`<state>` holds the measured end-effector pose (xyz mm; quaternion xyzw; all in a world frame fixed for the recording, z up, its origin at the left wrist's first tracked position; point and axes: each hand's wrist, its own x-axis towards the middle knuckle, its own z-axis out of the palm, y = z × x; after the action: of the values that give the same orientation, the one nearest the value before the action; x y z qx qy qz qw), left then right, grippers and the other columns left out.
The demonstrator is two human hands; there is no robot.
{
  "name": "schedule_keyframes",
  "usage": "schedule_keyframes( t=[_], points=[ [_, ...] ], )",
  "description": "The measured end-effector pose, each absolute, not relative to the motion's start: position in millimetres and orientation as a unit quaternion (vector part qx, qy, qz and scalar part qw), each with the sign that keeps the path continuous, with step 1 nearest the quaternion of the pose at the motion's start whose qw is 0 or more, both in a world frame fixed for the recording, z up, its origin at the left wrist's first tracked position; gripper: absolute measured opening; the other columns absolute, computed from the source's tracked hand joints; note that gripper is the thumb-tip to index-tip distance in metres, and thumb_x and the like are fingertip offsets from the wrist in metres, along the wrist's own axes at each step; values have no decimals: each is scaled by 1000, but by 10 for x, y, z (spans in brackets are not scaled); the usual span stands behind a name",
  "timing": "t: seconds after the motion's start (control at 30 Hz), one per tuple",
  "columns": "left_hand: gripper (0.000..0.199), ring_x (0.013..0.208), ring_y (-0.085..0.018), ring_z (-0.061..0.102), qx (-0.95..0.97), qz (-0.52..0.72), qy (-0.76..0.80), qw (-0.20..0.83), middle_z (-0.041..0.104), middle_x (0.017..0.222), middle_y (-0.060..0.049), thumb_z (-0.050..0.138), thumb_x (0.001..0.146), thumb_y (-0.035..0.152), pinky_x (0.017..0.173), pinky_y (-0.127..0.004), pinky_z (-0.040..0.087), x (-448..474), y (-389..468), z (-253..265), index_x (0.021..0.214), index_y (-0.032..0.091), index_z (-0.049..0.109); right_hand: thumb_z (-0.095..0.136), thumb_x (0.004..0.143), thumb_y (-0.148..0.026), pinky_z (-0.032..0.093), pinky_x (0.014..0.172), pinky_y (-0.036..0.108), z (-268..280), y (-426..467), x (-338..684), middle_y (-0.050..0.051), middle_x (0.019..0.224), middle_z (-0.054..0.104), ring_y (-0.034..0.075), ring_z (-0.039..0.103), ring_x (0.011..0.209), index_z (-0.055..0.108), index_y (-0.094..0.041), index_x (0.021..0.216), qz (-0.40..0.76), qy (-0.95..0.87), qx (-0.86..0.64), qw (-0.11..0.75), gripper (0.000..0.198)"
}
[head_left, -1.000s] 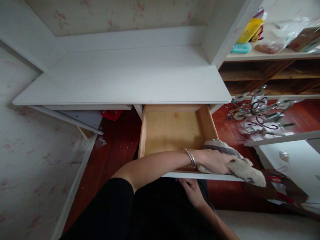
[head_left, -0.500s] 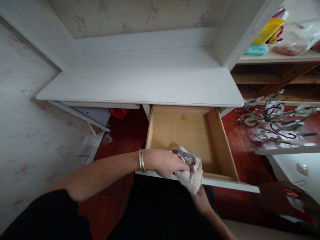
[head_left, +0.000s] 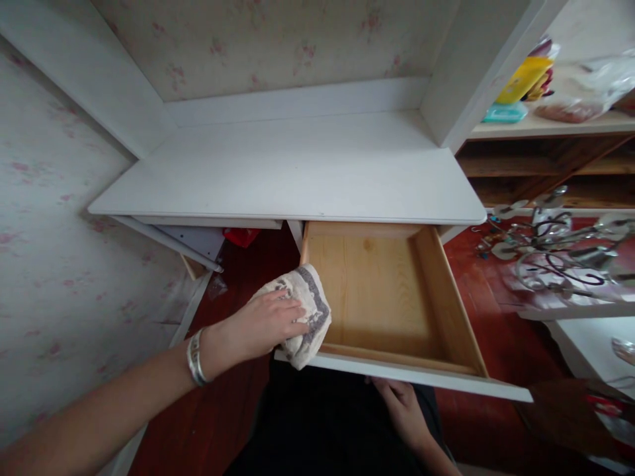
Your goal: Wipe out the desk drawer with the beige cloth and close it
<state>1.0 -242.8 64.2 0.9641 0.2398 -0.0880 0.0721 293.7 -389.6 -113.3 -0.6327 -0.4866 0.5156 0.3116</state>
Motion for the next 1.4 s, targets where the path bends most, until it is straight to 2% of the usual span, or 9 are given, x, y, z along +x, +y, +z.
schedule_keyframes(
  t=[0.1,0.3,0.57,0.73,0.9,1.07,1.2,1.3,1.4],
  points=[
    [36,123,-18,50,968,-56,239,49,60,131,-3,51,89,11,106,-38,31,-50,-2305,357,117,30,62,53,83,-63,51,81,36,-1121,-3896,2924,5,78,72,28,66,83,73,-20,72,517,-486,-633,309,49],
    [38,131,-17,40,959,-32,282,22,51,140,-2,38,96,13,112,-41,21,13,-1722,65,124,30,58,51,83,-64,50,85,37,-1113,-3891,2903,6,82,72,29,66,86,73,-19,73,520,-480,-634,312,51],
    [34,112,-20,54,937,53,341,-57,63,118,-10,42,91,10,96,-37,39,328,-1003,-61,116,20,63,51,86,-60,49,82,32,-1134,-3923,2890,6,82,71,27,65,87,72,-17,77,516,-476,-638,315,48],
    [51,118,-21,53,939,75,334,-20,60,127,-10,46,77,-2,98,-36,42,213,-1335,-92,122,19,60,51,87,-58,50,79,32,-1121,-3916,2885,7,82,72,27,66,83,74,-16,78,503,-501,-633,311,49],
    [58,121,-19,53,929,76,360,33,57,132,-6,44,74,-3,101,-34,45,-65,-1993,77,125,21,56,51,89,-53,50,83,34,-1161,-3887,2917,9,88,74,28,67,86,76,-18,83,484,-543,-617,300,43],
    [58,114,-20,58,870,177,456,65,60,128,-7,48,77,5,99,-34,49,-173,-2551,366,133,20,47,52,89,-52,49,88,36,-1193,-3780,2943,9,92,75,29,67,90,76,-20,84,453,-563,-622,301,40],
    [54,108,-24,60,850,226,471,64,63,120,-11,55,78,13,96,-40,49,-2,-2808,523,131,17,47,50,92,-48,51,82,30,-1199,-3604,2919,8,93,74,25,68,86,74,-20,86,447,-567,-611,325,38],
    [49,107,-25,60,856,209,465,88,65,116,-10,55,79,15,100,-46,45,313,-2908,479,127,16,51,49,92,-48,53,76,29,-1202,-3468,2889,7,86,74,23,68,80,73,-19,86,434,-564,-614,342,39],
    [44,119,-27,54,842,222,483,88,65,114,-11,52,81,15,113,-55,29,743,-2970,320,125,15,54,48,92,-49,55,68,28,-1199,-3376,2843,7,72,72,21,68,72,73,-17,79,396,-580,-612,365,43]
  ],
)
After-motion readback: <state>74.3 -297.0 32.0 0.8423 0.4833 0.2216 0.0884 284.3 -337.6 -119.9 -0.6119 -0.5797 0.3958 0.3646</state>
